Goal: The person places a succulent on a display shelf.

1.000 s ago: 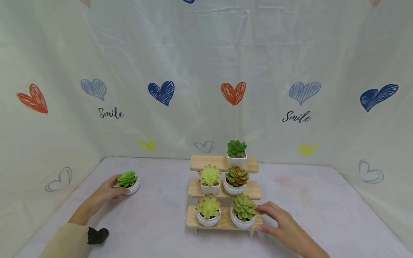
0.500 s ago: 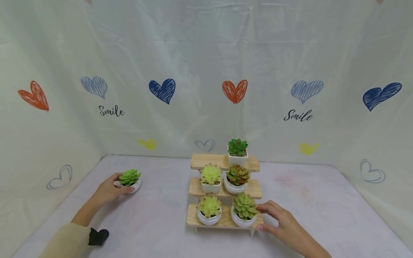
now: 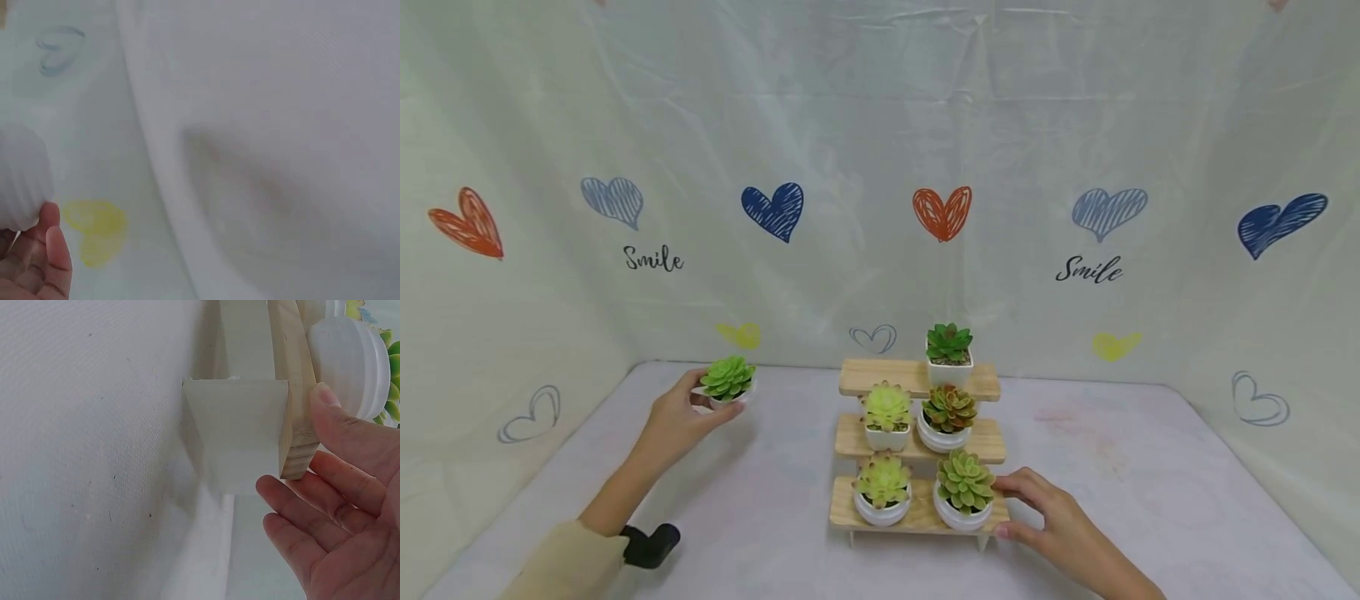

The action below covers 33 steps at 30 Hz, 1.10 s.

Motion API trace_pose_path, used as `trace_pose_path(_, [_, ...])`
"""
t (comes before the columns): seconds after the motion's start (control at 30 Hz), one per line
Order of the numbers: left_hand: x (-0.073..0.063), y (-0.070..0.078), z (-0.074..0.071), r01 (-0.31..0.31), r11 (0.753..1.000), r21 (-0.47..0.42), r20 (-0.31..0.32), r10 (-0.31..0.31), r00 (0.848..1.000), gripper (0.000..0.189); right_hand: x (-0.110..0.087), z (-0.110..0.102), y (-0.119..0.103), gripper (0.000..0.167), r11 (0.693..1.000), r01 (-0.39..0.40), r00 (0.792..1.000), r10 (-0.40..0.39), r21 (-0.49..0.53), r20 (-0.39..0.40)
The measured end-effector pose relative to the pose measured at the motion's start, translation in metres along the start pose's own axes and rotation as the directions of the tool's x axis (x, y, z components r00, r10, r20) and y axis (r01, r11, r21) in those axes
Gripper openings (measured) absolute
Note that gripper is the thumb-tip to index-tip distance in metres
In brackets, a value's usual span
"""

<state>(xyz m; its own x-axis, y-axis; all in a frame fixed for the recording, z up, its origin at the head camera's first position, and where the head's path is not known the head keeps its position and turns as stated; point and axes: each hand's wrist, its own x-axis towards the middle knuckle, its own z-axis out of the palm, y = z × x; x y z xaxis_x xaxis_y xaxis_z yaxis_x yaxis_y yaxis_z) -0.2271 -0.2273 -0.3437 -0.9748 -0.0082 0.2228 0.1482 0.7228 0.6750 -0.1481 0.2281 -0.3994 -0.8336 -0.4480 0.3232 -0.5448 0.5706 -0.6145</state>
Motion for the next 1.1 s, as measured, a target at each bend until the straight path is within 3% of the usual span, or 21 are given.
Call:
trace_pose_path(0.23, [0.005, 0.040, 0.011, -0.080, 0.996, -0.046, -0.025, 0.079, 0.997, 0.070, 0.001, 0.000, 0.001, 0.041, 1.000, 0.009, 1.000, -0.009, -0.007, -0.007])
trace_pose_path(0.47, [0.011, 0.078, 0.029, -0.177, 0.980, -0.094, -0.053, 0.173, 0.983, 0.067, -0.001, 0.001, 0.000, 0.039, 1.000, 0.007, 1.000, -0.007, -0.001, -0.004])
trace_pose_path(0.63, [0.017, 0.098, 0.042, -0.208, 0.968, -0.142, -0.043, 0.204, 0.978, 0.067, -0.001, 0.001, 0.001, 0.038, 1.000, 0.021, 1.000, -0.021, -0.016, -0.009])
trace_pose_path(0.87, [0.021, 0.116, 0.059, -0.180, 0.954, -0.238, 0.014, 0.188, 0.982, 0.068, 0.000, -0.001, -0.001, 0.046, 0.998, -0.060, 0.998, 0.059, 0.022, 0.034])
trace_pose_path(1.1, [0.024, 0.127, 0.070, -0.129, 0.951, -0.280, 0.067, 0.154, 0.986, 0.069, 0.001, -0.001, -0.002, 0.047, 0.999, -0.053, 0.998, 0.053, 0.006, 0.022])
